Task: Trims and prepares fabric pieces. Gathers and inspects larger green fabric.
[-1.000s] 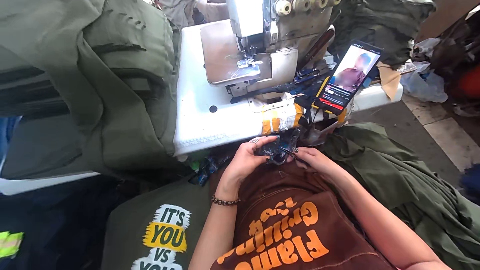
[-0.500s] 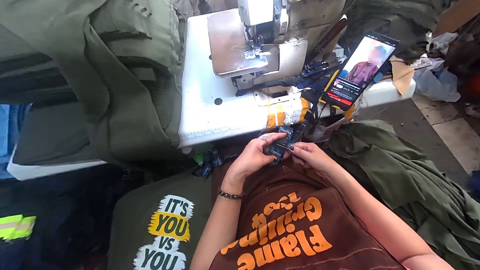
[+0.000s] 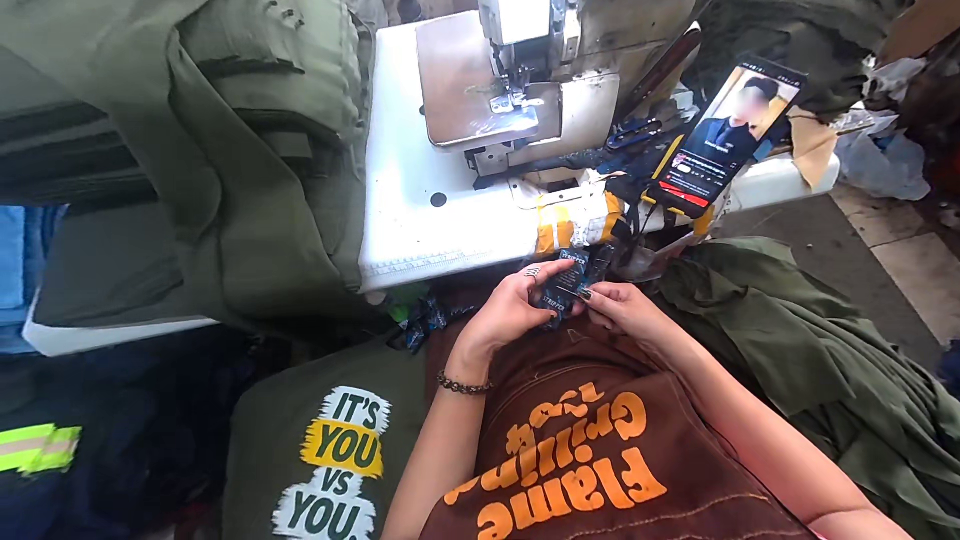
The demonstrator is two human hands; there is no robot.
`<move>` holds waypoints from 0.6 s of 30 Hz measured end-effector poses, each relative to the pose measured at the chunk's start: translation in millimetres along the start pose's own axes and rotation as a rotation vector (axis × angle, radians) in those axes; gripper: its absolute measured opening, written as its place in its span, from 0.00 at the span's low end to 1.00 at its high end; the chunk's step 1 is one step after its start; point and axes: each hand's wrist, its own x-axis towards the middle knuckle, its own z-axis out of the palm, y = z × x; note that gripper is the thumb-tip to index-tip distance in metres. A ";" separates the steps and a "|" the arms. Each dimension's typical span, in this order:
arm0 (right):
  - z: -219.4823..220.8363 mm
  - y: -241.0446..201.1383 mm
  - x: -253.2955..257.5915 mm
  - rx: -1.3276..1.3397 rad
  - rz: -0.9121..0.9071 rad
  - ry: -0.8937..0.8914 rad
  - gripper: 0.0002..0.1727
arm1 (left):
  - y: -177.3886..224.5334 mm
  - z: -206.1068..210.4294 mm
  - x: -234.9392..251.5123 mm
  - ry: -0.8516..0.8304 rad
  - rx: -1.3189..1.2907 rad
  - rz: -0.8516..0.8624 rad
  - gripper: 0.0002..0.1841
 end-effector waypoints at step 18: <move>-1.0 3.2 5.4 -0.072 0.121 0.006 0.19 | -0.4 7.1 3.8 0.059 0.111 -0.075 0.49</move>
